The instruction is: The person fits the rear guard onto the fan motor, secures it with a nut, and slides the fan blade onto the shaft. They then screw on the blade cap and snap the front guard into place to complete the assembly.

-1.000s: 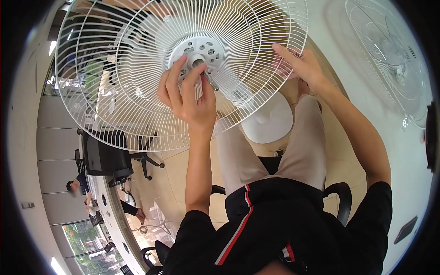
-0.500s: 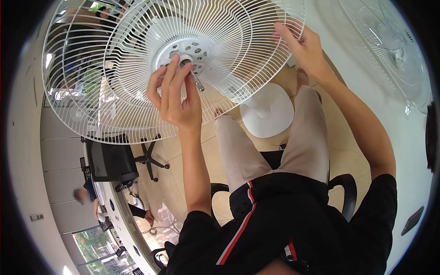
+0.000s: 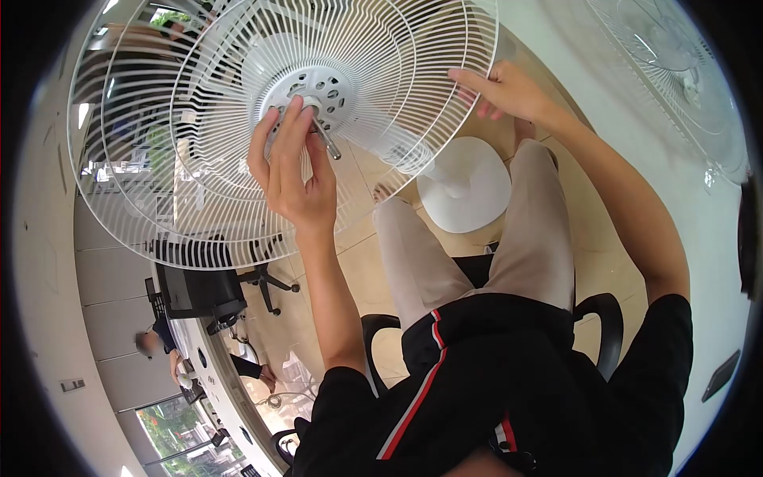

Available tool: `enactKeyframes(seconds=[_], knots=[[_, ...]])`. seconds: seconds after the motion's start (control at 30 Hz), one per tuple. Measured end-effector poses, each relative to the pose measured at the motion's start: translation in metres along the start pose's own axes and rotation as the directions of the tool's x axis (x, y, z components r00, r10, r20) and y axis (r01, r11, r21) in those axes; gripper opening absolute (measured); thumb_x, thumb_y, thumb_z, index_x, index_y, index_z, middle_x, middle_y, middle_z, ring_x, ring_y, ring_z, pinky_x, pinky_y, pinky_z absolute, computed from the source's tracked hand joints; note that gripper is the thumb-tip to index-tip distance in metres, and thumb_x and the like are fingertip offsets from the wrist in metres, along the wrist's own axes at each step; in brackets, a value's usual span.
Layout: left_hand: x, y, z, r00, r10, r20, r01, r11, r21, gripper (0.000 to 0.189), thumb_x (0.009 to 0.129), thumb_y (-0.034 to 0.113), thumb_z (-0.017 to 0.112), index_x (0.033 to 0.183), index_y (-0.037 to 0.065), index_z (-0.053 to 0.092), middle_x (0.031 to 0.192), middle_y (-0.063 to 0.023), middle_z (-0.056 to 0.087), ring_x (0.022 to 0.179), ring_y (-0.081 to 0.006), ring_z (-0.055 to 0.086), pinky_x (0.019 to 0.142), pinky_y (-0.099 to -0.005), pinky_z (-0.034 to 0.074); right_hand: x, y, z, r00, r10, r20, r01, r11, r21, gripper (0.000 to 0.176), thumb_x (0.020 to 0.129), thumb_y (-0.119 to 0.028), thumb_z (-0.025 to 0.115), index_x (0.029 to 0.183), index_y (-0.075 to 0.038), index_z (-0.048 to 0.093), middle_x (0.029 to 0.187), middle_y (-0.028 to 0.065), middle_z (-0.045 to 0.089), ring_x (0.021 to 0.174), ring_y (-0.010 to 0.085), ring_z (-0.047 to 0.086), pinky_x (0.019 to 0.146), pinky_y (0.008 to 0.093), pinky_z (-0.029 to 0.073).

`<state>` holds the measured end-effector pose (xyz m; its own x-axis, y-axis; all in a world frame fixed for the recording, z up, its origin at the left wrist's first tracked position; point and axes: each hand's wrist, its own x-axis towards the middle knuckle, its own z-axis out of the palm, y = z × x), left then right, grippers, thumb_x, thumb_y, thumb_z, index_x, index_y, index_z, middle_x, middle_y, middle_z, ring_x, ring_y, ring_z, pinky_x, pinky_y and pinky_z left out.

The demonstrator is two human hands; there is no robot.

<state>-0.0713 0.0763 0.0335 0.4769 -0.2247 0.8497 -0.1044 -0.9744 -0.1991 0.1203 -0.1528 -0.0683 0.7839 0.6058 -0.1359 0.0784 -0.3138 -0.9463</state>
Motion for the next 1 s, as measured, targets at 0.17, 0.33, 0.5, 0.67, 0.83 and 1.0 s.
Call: enactKeyframes(seconds=[0.17, 0.33, 0.5, 0.67, 0.83, 1.0], knots=[[0.0, 0.005, 0.001, 0.998, -0.068, -0.005, 0.068, 0.996, -0.066, 0.046, 0.078, -0.016, 0.069, 0.12, 0.002, 0.068, 0.119, -0.0072, 0.073, 0.126, -0.0272, 0.057, 0.099, -0.0362, 0.055, -0.007, -0.008, 0.002, 0.985, -0.157, -0.067, 0.156, 0.987, -0.028, 0.057, 0.094, -0.055, 0.065, 0.11, -0.001, 0.073, 0.087, 0.0074, 0.072, 0.069, 0.0155, 0.069, 0.062, 0.0288, 0.058], [-0.002, 0.002, 0.001, 0.999, -0.045, 0.012, 0.046, 0.998, -0.053, 0.042, 0.08, -0.015, 0.068, 0.118, 0.002, 0.067, 0.12, -0.0076, 0.073, 0.128, -0.0277, 0.056, 0.1, -0.0362, 0.055, 0.002, -0.005, 0.0, 0.759, -0.402, -0.512, 0.596, 0.747, 0.296, 0.041, 0.102, -0.033, 0.06, 0.127, -0.001, 0.064, 0.108, 0.0054, 0.071, 0.088, 0.0117, 0.066, 0.077, 0.0281, 0.055], [-0.002, 0.003, 0.003, 0.999, -0.047, 0.017, 0.048, 0.997, -0.066, 0.035, 0.084, -0.014, 0.066, 0.116, 0.002, 0.068, 0.12, -0.0094, 0.072, 0.131, -0.0285, 0.055, 0.101, -0.0363, 0.055, 0.0, -0.001, 0.008, 0.831, -0.316, -0.458, 0.441, 0.876, 0.197, 0.047, 0.097, -0.044, 0.063, 0.115, -0.001, 0.071, 0.09, 0.0064, 0.073, 0.073, 0.0126, 0.068, 0.064, 0.0285, 0.057], [-0.002, 0.005, 0.007, 0.999, -0.026, -0.041, 0.023, 0.997, -0.08, 0.039, 0.087, -0.012, 0.063, 0.124, -0.002, 0.059, 0.119, -0.0111, 0.073, 0.135, -0.0318, 0.052, 0.104, -0.0387, 0.053, 0.002, 0.002, 0.0, 0.985, -0.112, -0.131, 0.118, 0.992, 0.039, 0.043, 0.095, -0.04, 0.065, 0.114, -0.001, 0.07, 0.088, 0.0067, 0.073, 0.071, 0.0142, 0.067, 0.064, 0.0309, 0.054], [-0.005, 0.006, 0.007, 0.999, -0.042, -0.027, 0.039, 0.996, -0.082, 0.046, 0.086, -0.015, 0.06, 0.13, -0.005, 0.052, 0.123, -0.0155, 0.07, 0.139, -0.036, 0.048, 0.107, -0.0411, 0.052, -0.004, -0.005, 0.008, 0.797, -0.416, -0.438, 0.435, 0.898, -0.063, 0.042, 0.094, -0.041, 0.067, 0.109, -0.002, 0.071, 0.084, 0.0075, 0.073, 0.067, 0.0161, 0.066, 0.065, 0.0314, 0.053], [-0.01, 0.0, 0.009, 0.998, -0.064, -0.002, 0.063, 0.987, -0.145, 0.048, 0.084, -0.018, 0.059, 0.129, -0.007, 0.051, 0.131, -0.0195, 0.065, 0.14, -0.0375, 0.046, 0.11, -0.0403, 0.051, 0.008, 0.011, 0.009, 0.774, -0.433, -0.462, 0.465, 0.884, -0.05, 0.039, 0.096, -0.04, 0.065, 0.105, -0.002, 0.07, 0.074, 0.0095, 0.07, 0.062, 0.019, 0.064, 0.063, 0.033, 0.051]])
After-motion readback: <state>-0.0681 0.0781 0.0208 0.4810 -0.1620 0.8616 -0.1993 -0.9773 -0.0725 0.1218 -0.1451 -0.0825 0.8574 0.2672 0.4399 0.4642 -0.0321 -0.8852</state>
